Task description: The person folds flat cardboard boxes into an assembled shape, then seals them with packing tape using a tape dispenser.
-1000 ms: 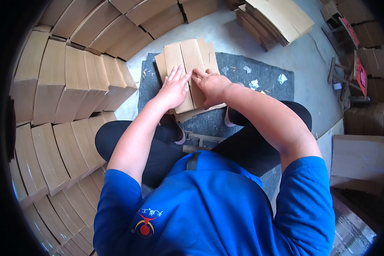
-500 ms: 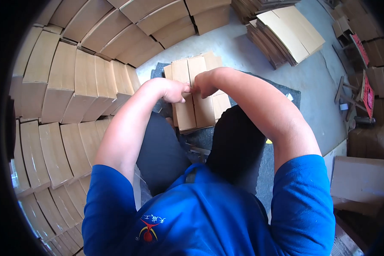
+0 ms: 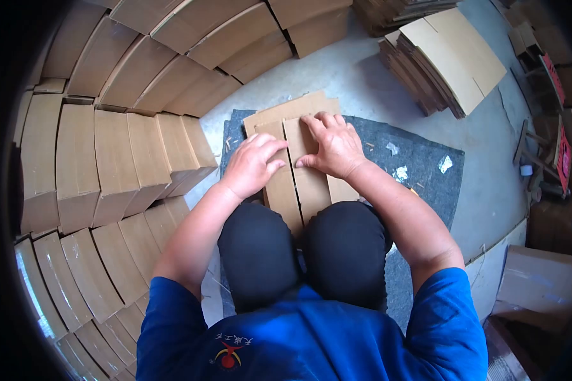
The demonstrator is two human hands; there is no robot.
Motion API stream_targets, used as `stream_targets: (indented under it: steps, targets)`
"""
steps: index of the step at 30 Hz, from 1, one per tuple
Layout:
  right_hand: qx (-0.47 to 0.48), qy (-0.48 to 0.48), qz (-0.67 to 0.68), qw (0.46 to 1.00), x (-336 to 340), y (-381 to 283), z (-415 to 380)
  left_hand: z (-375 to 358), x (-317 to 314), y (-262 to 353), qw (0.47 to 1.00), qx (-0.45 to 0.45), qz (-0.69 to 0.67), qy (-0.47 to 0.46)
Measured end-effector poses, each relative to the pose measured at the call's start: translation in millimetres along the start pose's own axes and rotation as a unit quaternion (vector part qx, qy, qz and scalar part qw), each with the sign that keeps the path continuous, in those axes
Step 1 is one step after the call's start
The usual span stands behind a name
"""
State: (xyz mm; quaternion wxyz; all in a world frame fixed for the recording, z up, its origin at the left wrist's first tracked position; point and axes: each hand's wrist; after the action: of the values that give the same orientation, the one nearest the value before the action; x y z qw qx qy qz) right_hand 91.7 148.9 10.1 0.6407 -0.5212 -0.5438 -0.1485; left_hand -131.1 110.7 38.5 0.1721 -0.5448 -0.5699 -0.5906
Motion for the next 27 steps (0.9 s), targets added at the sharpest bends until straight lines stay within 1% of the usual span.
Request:
stream_targets:
  steps: [1, 2, 4, 5, 6, 7, 8, 9, 10, 12, 16, 18, 22, 25, 27]
  targets:
    - [-0.027, -0.068, 0.001, 0.997, 5.5, -0.2, 6.4, 1.4, -2.2, -3.3, 0.996, -0.002, 0.046, 0.079]
    - [-0.028, -0.071, -0.001, 0.997, 1.5, 7.0, 12.8, 5.8, -2.0, -8.3, 0.995, 0.061, 0.001, 0.083]
    - [0.051, -0.062, 0.095, 0.992, -6.7, 19.0, 21.9, 18.4, -4.7, -20.4, 0.978, 0.083, -0.102, 0.162]
    - [0.04, -0.117, 0.152, 0.981, -8.9, 25.2, 24.7, 23.8, -10.2, -34.8, 0.976, 0.072, -0.145, 0.143]
    - [0.039, -0.121, 0.151, 0.98, -14.4, 27.9, 26.5, 27.9, -15.2, -44.0, 0.976, 0.074, -0.148, 0.143]
    - [0.05, -0.093, 0.172, 0.979, -23.2, 29.7, 26.1, 31.0, -20.9, -52.6, 0.966, 0.064, -0.237, 0.079]
    - [0.06, -0.065, 0.194, 0.977, -30.7, 31.3, 25.1, 33.3, -27.5, -60.1, 0.945, 0.053, -0.322, 0.014]
    - [0.06, -0.059, 0.199, 0.976, -32.9, 28.0, 24.8, 34.3, -33.9, -58.5, 0.952, 0.035, -0.302, 0.046]
    - [0.056, -0.062, 0.202, 0.976, -38.0, 28.1, 26.2, 35.1, -39.3, -57.8, 0.951, 0.038, -0.304, 0.042]
    - [0.06, -0.033, 0.23, 0.971, -47.0, 28.5, 28.0, 35.6, -46.1, -56.2, 0.954, 0.031, -0.284, 0.089]
    - [0.088, -0.021, 0.243, 0.966, -48.5, 29.3, 28.8, 35.9, -45.3, -52.0, 0.956, 0.035, -0.277, 0.089]
    - [0.1, 0.006, 0.239, 0.966, -50.0, 29.5, 29.5, 35.8, -43.9, -48.8, 0.953, 0.047, -0.286, 0.085]
    - [0.1, 0.005, 0.243, 0.965, -51.2, 29.3, 30.7, 36.9, -47.3, -48.8, 0.956, 0.054, -0.275, 0.09]
    - [0.096, -0.014, 0.233, 0.968, -49.7, 29.7, 32.4, 39.2, -48.8, -49.7, 0.95, 0.057, -0.292, 0.098]
    - [0.104, -0.012, 0.218, 0.97, -50.0, 31.1, 33.7, 40.8, -50.5, -51.1, 0.948, 0.049, -0.291, 0.12]
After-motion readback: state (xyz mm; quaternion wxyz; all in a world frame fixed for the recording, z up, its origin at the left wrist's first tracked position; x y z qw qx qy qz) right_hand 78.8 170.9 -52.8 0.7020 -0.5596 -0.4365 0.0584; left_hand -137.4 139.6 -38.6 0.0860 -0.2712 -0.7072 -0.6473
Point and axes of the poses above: each hand's wrist, its own z-axis towards the middle knuckle, its own x-axis out of the back of the hand, y = z × x, and after that the axes turned 10 degrees about -y, right-handed
